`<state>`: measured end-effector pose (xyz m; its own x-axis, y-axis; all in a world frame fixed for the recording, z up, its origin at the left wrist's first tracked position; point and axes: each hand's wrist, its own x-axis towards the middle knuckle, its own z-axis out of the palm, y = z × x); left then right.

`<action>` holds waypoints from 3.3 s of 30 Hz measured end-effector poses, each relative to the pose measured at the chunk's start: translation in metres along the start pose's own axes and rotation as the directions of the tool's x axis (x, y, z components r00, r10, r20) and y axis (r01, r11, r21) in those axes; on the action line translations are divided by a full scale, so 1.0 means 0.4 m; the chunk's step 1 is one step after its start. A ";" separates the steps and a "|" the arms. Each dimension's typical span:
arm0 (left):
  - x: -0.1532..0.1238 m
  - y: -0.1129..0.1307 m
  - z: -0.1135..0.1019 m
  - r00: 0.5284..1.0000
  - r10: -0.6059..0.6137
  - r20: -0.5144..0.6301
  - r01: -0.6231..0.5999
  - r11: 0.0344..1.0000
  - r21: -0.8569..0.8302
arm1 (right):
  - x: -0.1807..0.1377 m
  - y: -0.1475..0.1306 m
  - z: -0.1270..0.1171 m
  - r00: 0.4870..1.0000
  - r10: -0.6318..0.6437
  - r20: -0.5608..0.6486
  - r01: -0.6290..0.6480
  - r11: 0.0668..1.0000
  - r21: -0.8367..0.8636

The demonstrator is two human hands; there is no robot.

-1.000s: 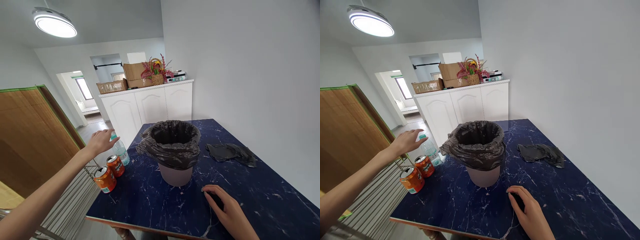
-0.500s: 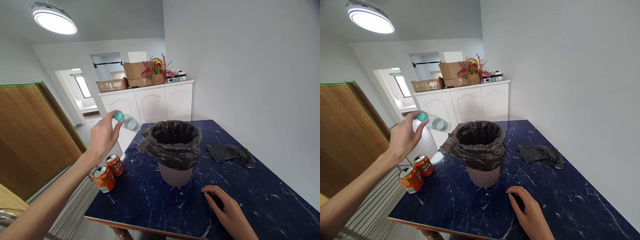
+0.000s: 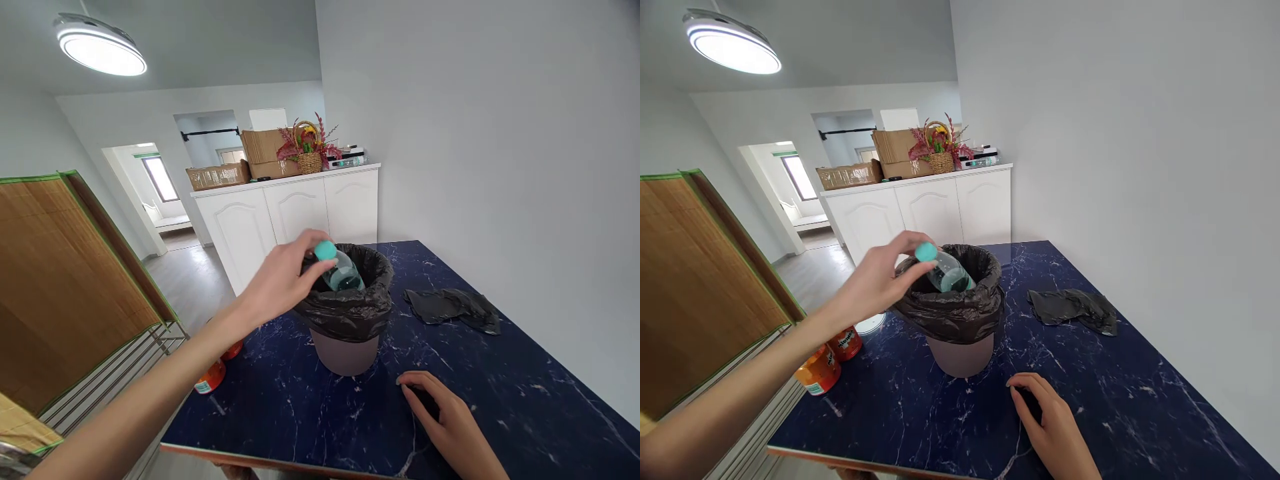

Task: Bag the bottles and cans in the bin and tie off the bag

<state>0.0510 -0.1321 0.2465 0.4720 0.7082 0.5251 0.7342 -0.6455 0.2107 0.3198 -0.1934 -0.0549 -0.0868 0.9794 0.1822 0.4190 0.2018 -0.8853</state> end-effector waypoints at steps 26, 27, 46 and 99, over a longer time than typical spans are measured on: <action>-0.197 -0.460 -0.065 0.721 -0.673 0.166 0.481 0.659 0.579 | -0.006 0.001 -0.002 1.000 -0.014 0.006 0.013 1.000 0.018; -0.216 -0.473 -0.063 0.682 -0.699 0.215 0.473 0.646 0.599 | -0.005 0.001 -0.002 1.000 -0.014 0.007 0.014 1.000 0.019; -0.076 -0.187 -0.115 0.882 -0.068 -0.467 0.238 0.919 0.315 | -0.005 -0.005 -0.003 0.999 -0.034 -0.014 0.034 0.999 0.003; 0.087 -0.069 0.065 0.967 -0.223 -0.122 0.203 0.966 -0.157 | 0.003 -0.021 -0.002 0.999 0.023 0.037 -0.024 0.999 0.028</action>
<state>0.0598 -0.0823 0.2376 0.2331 0.7941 0.5613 0.7289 -0.5248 0.4397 0.3168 -0.1941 -0.0468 -0.1106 0.9832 0.1455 0.3958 0.1778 -0.9010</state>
